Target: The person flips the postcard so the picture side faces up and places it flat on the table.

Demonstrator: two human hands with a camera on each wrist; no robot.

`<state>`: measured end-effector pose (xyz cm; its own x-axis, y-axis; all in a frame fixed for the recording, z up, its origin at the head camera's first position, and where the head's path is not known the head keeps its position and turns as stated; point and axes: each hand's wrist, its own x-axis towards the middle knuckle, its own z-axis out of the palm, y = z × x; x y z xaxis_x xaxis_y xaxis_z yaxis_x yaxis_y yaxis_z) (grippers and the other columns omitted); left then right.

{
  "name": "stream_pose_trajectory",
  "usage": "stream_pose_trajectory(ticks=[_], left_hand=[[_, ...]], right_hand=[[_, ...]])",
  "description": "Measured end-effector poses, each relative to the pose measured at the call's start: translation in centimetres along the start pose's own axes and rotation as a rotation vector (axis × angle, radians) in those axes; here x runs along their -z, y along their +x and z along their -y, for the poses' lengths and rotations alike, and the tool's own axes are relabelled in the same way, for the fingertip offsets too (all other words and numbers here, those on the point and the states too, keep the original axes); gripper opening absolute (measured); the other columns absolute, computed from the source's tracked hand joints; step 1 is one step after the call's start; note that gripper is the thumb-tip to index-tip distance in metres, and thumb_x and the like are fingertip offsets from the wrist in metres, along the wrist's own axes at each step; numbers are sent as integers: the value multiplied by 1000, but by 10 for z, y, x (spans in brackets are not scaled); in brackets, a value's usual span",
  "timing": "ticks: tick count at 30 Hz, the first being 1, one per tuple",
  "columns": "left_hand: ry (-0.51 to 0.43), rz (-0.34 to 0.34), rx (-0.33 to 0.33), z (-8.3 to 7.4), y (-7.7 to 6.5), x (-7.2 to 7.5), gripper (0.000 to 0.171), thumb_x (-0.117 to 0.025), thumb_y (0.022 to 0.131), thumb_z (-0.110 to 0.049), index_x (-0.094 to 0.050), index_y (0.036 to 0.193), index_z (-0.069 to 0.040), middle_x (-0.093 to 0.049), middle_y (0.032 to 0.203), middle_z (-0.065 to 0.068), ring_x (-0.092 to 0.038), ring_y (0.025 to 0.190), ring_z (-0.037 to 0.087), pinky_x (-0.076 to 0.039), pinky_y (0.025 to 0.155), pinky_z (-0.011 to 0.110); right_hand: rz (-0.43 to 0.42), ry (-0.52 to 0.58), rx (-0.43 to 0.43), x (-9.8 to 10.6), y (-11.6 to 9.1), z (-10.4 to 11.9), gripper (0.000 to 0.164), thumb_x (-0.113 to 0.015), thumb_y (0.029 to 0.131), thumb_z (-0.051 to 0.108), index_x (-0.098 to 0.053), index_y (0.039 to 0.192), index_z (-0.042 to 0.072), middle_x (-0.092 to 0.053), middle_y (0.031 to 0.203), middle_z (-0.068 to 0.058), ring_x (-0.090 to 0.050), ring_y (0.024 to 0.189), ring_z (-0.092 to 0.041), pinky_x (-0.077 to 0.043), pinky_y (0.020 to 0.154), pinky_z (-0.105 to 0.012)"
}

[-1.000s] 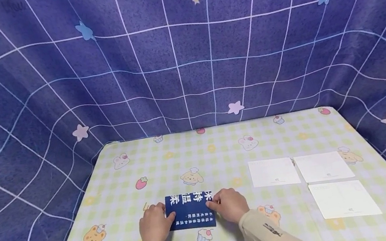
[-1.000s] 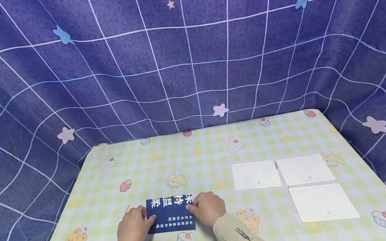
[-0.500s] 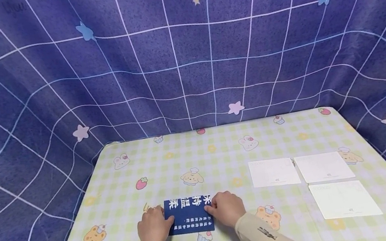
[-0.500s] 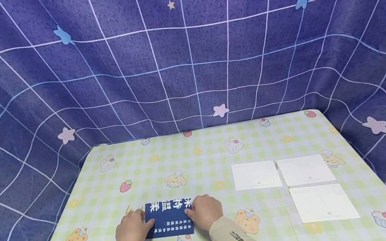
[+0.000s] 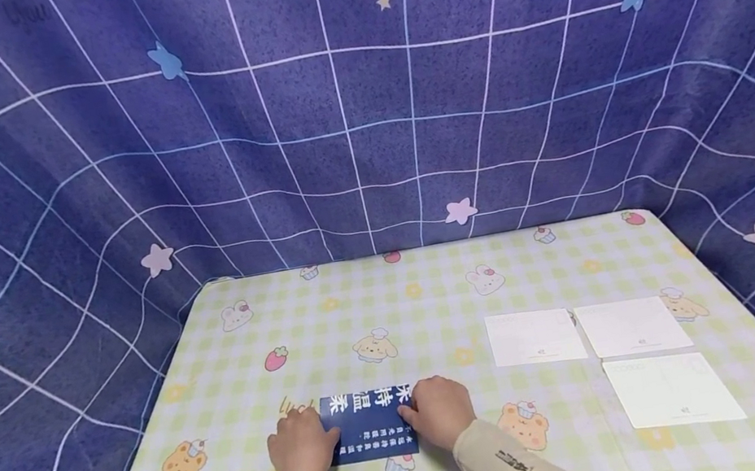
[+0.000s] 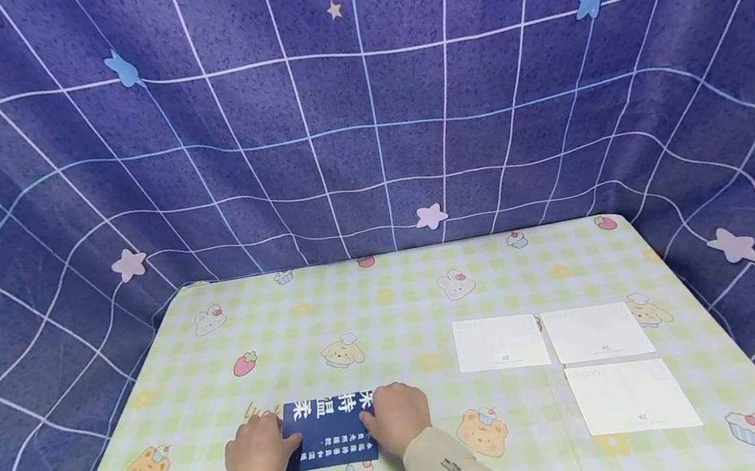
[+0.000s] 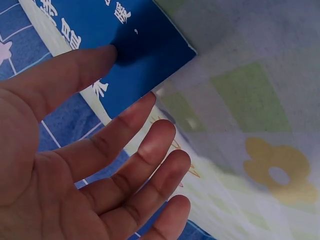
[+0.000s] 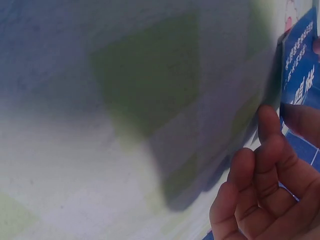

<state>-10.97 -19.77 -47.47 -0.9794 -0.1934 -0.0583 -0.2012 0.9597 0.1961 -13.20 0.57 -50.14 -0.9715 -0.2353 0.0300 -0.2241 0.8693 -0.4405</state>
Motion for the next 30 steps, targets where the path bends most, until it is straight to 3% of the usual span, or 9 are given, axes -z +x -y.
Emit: stream_pose_trajectory(ticks=[6,14,22,30], left_hand=[[49,-38,-3,-2,-1,-4,44,-86,78,-27,-70,97,10,-64,89,25,-63,87,40,-50,81,57],[55,-24,6,-5,-3,-5,47,-86,79,-26,-68,103,11,-64,96,26,-62,94,41,-48,85,58],[41,-35,5,-6,-4,-5,51,-87,79,-25,-66,109,11,-65,98,26,-62,97,42,-47,87,58],[36,-34,12,-4,-3,-5,45,-86,79,-26,-69,105,7,-66,97,25,-63,93,41,-47,85,59]], right_hand=[[-46,-48,14,-3,-2,2,43,-80,86,35,-56,57,16,-50,55,6,-44,51,-10,-40,53,-28],[-68,-98,18,-4,-2,4,41,-82,84,36,-58,58,14,-52,55,5,-45,51,-11,-40,52,-29],[-88,-82,55,-6,-3,1,40,-83,83,32,-57,58,17,-50,54,8,-43,51,-10,-38,53,-29],[-93,-63,79,-5,-4,1,40,-82,85,30,-55,57,17,-48,53,8,-42,51,-9,-38,53,-28]])
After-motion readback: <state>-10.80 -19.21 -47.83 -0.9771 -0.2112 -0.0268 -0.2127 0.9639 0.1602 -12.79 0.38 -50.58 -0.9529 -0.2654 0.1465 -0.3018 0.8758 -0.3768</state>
